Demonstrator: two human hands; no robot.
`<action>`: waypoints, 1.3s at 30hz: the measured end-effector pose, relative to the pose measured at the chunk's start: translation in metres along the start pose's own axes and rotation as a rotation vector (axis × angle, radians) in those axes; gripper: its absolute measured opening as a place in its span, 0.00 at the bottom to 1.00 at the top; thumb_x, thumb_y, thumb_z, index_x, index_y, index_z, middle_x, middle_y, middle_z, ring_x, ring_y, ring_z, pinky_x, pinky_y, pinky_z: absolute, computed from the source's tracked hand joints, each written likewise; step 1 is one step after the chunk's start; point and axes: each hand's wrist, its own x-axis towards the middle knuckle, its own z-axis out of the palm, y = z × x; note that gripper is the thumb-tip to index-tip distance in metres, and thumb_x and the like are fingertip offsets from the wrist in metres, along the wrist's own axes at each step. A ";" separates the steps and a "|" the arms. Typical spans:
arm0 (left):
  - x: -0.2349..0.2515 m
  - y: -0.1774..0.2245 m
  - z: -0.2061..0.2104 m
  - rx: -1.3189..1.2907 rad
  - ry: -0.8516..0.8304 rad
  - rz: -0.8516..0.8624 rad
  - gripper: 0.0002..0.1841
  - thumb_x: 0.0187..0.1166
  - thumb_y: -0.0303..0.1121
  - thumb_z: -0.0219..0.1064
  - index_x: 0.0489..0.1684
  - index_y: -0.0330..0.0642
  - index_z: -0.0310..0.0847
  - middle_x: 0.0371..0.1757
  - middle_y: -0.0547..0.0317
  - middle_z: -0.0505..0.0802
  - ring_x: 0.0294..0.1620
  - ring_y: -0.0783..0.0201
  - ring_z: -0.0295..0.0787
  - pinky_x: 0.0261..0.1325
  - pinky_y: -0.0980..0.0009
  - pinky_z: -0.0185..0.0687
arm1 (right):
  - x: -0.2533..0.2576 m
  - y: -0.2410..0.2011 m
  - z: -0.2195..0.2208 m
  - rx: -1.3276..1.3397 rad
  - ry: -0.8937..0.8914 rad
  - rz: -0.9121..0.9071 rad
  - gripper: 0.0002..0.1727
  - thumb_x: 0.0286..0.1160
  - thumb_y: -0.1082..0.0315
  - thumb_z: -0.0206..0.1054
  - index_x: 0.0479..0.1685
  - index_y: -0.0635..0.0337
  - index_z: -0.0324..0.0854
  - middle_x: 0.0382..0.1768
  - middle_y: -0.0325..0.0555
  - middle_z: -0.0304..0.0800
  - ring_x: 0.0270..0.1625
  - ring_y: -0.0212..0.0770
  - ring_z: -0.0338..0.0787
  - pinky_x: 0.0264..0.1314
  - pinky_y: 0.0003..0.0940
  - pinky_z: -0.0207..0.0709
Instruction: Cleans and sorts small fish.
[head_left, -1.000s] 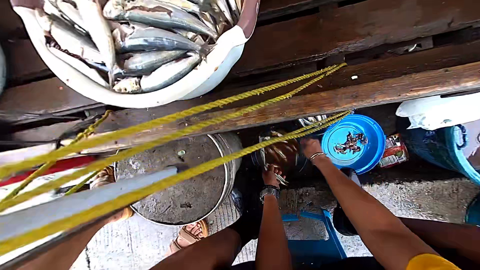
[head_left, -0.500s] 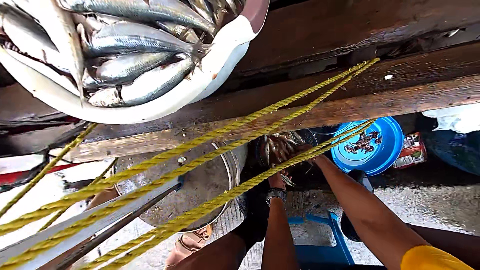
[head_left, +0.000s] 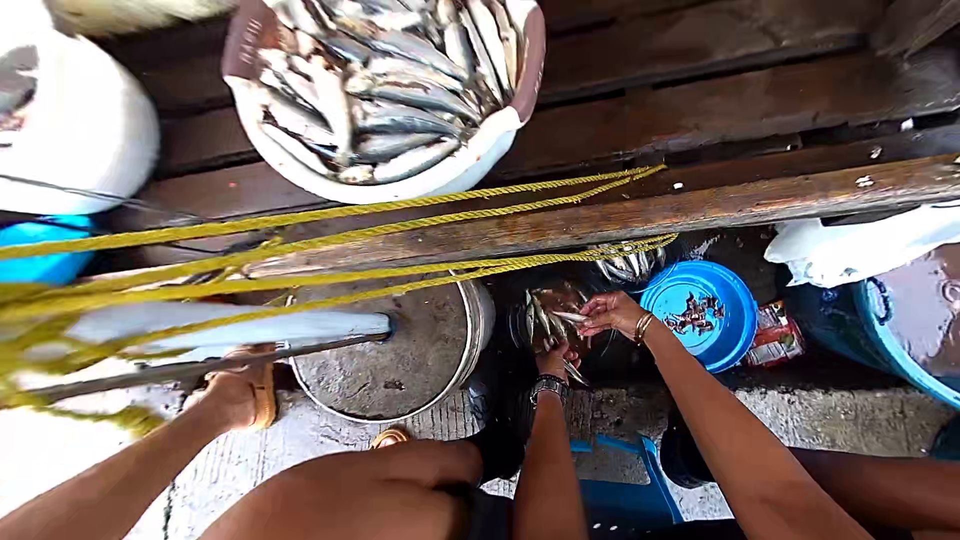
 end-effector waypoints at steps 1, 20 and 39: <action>-0.003 0.000 -0.002 0.006 -0.006 0.012 0.11 0.83 0.25 0.67 0.57 0.32 0.75 0.25 0.52 0.81 0.22 0.58 0.82 0.28 0.62 0.86 | -0.010 -0.009 0.002 -0.014 -0.001 -0.053 0.12 0.67 0.88 0.70 0.50 0.76 0.82 0.38 0.54 0.94 0.38 0.44 0.97 0.51 0.37 0.93; -0.044 0.012 -0.039 0.188 -0.120 0.124 0.16 0.84 0.27 0.65 0.65 0.30 0.74 0.28 0.51 0.85 0.23 0.61 0.84 0.28 0.65 0.84 | -0.173 -0.190 0.029 -0.234 0.063 -0.742 0.08 0.69 0.85 0.67 0.42 0.68 0.88 0.38 0.46 0.97 0.36 0.39 0.96 0.48 0.36 0.93; -0.032 0.005 -0.024 0.163 -0.143 0.070 0.16 0.85 0.28 0.65 0.66 0.30 0.74 0.31 0.48 0.85 0.25 0.59 0.84 0.30 0.63 0.84 | -0.074 -0.348 0.182 0.159 0.346 -0.707 0.11 0.67 0.89 0.67 0.47 0.77 0.80 0.38 0.53 0.89 0.31 0.39 0.90 0.42 0.33 0.90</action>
